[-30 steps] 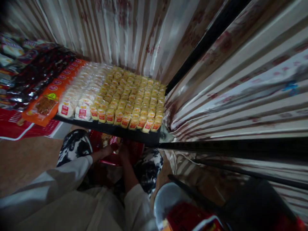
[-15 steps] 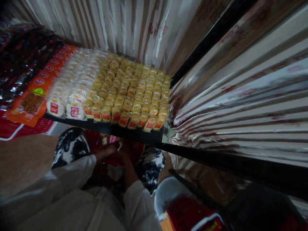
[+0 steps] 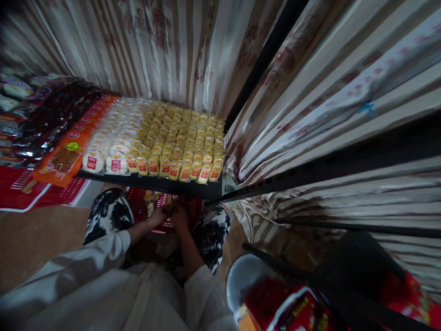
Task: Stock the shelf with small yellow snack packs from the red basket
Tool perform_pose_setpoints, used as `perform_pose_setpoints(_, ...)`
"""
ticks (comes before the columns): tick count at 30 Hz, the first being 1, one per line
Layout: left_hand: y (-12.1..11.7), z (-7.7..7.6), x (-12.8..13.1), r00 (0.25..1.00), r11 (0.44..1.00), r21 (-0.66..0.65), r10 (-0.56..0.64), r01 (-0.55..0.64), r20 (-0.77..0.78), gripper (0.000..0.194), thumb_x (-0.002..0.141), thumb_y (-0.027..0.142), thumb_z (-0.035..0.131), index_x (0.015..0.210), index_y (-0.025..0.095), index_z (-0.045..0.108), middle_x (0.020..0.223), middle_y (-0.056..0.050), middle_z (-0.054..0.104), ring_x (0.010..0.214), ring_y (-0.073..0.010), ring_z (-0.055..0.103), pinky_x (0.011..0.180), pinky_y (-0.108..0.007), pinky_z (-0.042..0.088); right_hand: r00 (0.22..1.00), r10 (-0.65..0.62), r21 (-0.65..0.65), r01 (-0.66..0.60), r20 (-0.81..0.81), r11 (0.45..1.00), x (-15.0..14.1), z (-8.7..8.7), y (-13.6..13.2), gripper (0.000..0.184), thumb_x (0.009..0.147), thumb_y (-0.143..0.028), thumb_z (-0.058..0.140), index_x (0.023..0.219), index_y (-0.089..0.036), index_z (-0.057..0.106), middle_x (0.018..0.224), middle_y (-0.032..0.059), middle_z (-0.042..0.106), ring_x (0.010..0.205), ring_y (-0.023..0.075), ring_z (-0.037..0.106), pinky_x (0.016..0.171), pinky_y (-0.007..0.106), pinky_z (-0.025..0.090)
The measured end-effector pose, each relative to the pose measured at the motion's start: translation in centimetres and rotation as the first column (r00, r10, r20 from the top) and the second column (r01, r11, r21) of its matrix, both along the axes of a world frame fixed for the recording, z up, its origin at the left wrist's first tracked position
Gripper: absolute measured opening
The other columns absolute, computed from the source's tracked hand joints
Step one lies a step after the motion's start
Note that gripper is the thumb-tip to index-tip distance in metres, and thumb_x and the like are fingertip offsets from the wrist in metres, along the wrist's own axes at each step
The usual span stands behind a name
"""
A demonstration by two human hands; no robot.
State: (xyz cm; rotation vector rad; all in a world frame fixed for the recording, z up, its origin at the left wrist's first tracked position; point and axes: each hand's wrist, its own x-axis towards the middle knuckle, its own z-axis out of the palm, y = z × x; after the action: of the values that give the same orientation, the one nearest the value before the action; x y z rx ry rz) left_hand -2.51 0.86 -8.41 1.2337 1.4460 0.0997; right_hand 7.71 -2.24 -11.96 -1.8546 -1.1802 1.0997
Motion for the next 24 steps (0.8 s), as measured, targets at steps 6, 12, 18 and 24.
perform_pose_setpoints(6,-0.7,2.7,-1.1,0.990,0.998,0.003,0.064,-0.065,0.127,0.018,0.076,0.024,0.056,0.084,0.011,0.064,0.071,-0.004,0.065,0.067,-0.0143,0.059,0.057,-0.021,0.043,0.997,0.007,0.055,-0.012,0.074,0.998,1.0,4.0,-1.0,0.037,0.073,-0.006,0.043,0.096,-0.019,0.069,0.098,0.0058,0.069,0.093,0.0180,0.063,0.089,0.034,0.047)
perform_pose_setpoints(12,-0.1,6.2,-2.6,0.954,0.990,-0.061,0.136,-0.124,0.266,0.023,0.077,0.032,0.050,0.073,0.012,0.061,0.056,0.000,0.058,0.044,-0.0098,0.049,0.044,-0.021,0.039,0.970,0.085,0.223,-0.136,0.227,0.965,1.7,8.0,-2.0,0.036,0.073,-0.010,0.051,0.105,-0.016,0.065,0.111,0.0102,0.061,0.107,0.0195,0.054,0.098,0.036,0.040)
perform_pose_setpoints(18,0.2,10.1,-3.6,0.904,0.991,-0.108,0.117,-0.079,0.411,0.030,0.072,0.040,0.052,0.071,0.012,0.062,0.052,0.000,0.058,0.042,-0.0097,0.047,0.044,-0.022,0.036,0.966,0.044,0.238,-0.107,0.255,0.965,1.7,11.2,-2.5,0.035,0.076,-0.022,0.054,0.109,-0.019,0.064,0.115,0.0099,0.057,0.093,0.0172,0.059,0.086,0.032,0.048)
perform_pose_setpoints(24,1.0,12.7,-3.6,0.881,0.998,-0.057,0.038,-0.012,0.472,0.029,0.068,0.041,0.058,0.072,0.013,0.062,0.057,0.000,0.060,0.048,-0.0105,0.050,0.049,-0.022,0.039,0.997,-0.001,0.189,-0.015,0.080,0.982,2.3,13.2,-3.2,0.042,0.074,-0.037,0.060,0.114,-0.022,0.060,0.089,0.0051,0.066,0.059,0.0121,0.059,0.060,0.027,0.049)
